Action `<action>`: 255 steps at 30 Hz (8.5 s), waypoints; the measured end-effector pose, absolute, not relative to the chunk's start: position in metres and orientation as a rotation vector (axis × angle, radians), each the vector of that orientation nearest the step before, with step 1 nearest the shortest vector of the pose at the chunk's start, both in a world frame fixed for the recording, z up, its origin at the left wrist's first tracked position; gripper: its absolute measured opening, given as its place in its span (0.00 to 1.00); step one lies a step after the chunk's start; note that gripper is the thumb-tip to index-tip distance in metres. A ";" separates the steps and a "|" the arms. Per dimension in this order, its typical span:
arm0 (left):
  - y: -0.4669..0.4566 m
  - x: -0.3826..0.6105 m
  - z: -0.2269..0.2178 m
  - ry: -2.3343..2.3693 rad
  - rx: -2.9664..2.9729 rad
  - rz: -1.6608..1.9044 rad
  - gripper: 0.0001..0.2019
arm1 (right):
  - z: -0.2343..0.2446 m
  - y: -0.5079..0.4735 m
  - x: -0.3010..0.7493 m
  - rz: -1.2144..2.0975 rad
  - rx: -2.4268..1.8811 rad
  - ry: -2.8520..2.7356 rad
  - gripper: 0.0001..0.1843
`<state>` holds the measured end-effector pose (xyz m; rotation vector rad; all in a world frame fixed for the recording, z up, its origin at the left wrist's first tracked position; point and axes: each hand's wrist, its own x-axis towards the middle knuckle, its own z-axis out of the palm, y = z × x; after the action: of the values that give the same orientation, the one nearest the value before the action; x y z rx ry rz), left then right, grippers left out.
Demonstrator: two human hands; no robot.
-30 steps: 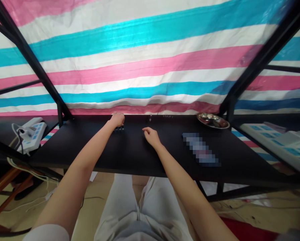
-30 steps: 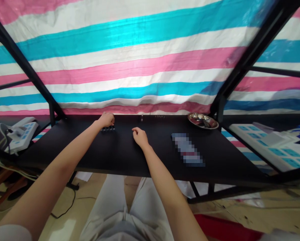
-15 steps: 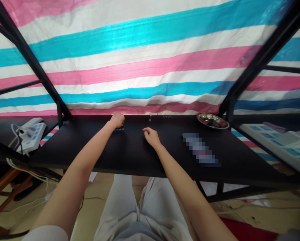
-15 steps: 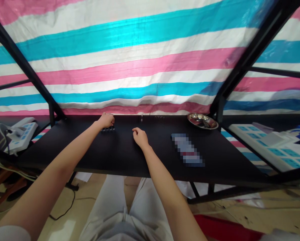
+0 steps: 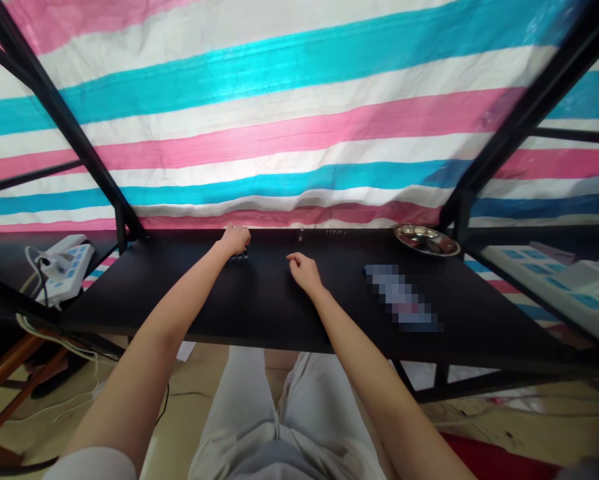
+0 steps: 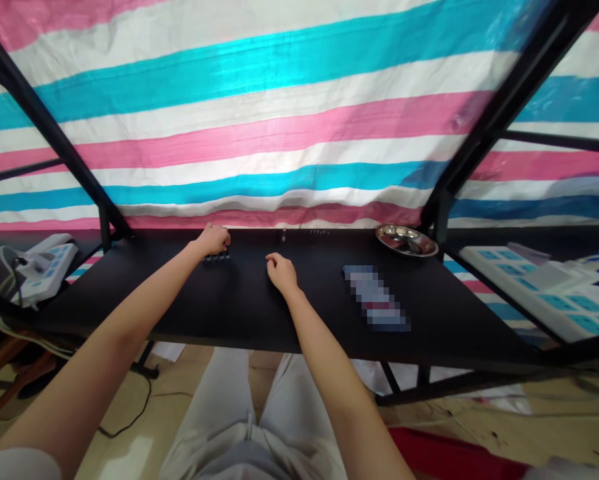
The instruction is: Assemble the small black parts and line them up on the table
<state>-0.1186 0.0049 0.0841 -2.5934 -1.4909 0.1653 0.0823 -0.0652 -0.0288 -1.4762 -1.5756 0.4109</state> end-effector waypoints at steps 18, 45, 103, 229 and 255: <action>-0.008 -0.043 0.043 -1.403 -2.737 -0.258 0.29 | -0.011 -0.073 0.084 -0.035 -1.783 -1.652 0.22; 0.015 -0.003 0.016 -1.454 -2.531 -0.299 0.11 | -0.002 -0.070 0.094 -0.012 -1.999 -1.666 0.18; -0.058 -0.072 -0.012 -1.904 -2.496 -1.807 0.10 | 0.000 -0.032 0.090 0.459 -1.525 -1.417 0.08; 0.031 -0.099 0.083 -1.608 -2.715 -0.057 0.03 | -0.025 -0.057 0.087 0.306 -1.217 -1.738 0.15; 0.034 -0.113 0.080 -1.693 -2.706 0.036 0.02 | -0.029 -0.056 0.089 0.275 -1.257 -1.728 0.13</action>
<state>-0.1130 0.0340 0.0804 -2.7060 -1.6928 0.0361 0.0891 -0.0559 -0.0288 -1.2569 -1.7282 0.2751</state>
